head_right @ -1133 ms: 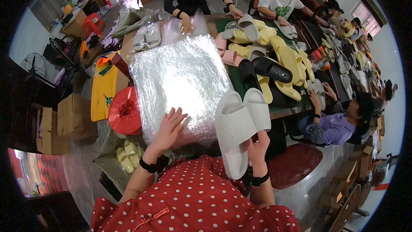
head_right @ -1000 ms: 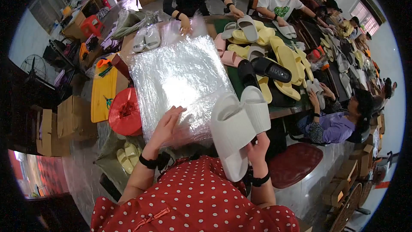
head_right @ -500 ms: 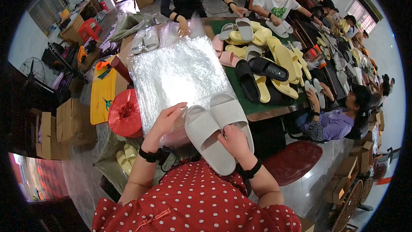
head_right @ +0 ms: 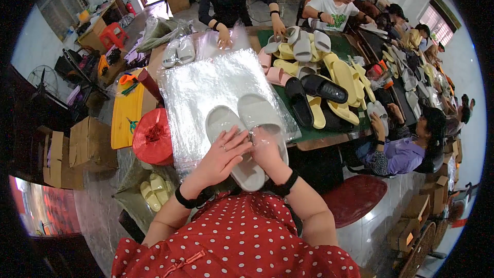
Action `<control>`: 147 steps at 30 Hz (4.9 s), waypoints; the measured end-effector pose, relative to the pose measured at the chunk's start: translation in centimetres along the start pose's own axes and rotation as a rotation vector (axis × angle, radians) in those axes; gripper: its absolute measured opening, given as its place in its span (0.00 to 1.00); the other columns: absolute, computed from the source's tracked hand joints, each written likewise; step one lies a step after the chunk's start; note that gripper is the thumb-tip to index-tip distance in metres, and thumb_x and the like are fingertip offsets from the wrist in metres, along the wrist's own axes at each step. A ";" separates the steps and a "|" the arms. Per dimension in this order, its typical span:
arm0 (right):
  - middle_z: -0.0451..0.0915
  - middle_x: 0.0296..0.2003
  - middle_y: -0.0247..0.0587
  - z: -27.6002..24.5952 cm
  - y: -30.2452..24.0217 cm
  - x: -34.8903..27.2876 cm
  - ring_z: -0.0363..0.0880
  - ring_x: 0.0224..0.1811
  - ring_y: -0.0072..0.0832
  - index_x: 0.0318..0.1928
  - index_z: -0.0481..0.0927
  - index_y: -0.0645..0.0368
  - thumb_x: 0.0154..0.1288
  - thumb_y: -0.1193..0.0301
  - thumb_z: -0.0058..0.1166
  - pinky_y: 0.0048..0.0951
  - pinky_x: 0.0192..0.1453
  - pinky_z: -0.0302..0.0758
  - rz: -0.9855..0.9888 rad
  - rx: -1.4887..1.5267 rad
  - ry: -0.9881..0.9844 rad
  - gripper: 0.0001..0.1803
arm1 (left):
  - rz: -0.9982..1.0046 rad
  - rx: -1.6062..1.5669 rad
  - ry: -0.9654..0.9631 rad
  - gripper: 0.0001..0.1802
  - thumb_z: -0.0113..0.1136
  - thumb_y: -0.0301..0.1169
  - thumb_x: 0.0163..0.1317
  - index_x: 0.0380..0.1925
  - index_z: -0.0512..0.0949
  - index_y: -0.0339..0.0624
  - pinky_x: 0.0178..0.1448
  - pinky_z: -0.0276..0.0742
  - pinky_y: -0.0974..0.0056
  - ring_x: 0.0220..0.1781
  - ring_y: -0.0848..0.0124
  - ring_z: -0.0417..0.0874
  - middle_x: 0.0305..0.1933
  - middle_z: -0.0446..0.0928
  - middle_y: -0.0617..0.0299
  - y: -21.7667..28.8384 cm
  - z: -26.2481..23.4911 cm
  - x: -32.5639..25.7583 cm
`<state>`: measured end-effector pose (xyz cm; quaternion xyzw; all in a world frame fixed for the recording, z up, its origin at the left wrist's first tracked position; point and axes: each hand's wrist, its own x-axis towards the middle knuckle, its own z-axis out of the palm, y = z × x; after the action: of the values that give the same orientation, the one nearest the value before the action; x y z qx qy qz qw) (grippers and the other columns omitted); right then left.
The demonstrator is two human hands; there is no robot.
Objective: Placing pairs of slippers into plastic bags for packaging.
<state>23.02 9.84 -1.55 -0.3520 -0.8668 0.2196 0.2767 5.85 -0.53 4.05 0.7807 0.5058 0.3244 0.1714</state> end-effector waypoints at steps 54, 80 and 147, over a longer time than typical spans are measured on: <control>0.84 0.32 0.34 -6.7 8.6 2.2 0.76 0.30 0.16 0.40 0.82 0.67 0.65 0.71 0.60 0.21 0.37 0.72 0.528 0.754 -0.397 0.10 | -0.984 -0.477 0.371 0.11 0.62 0.32 0.62 0.35 0.86 0.34 0.34 0.71 0.70 0.28 0.80 0.77 0.27 0.82 0.67 -6.4 -1.7 -8.5; 0.75 0.57 0.49 -4.9 8.2 1.4 0.68 0.65 0.52 0.53 0.78 0.61 0.58 0.84 0.49 0.46 0.70 0.64 -0.079 0.048 0.226 0.21 | -0.455 0.356 0.475 0.12 0.56 0.25 0.60 0.44 0.80 0.36 0.74 0.61 0.47 0.73 0.40 0.63 0.62 0.75 0.45 -4.6 -2.7 -7.9; 0.81 0.46 0.37 3.4 -2.4 4.3 0.77 0.47 0.22 0.56 0.77 0.63 0.69 0.72 0.57 0.24 0.51 0.73 0.246 0.734 -0.003 0.17 | -0.838 -0.681 1.432 0.30 0.60 0.27 0.64 0.65 0.64 0.34 0.63 0.72 0.61 0.58 0.68 0.76 0.58 0.74 0.55 -4.2 -3.9 -21.8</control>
<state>17.10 10.81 -1.30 -0.3307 -0.6821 0.5473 0.3547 -5.70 -18.59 -2.92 0.0494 0.6114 0.7770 0.1413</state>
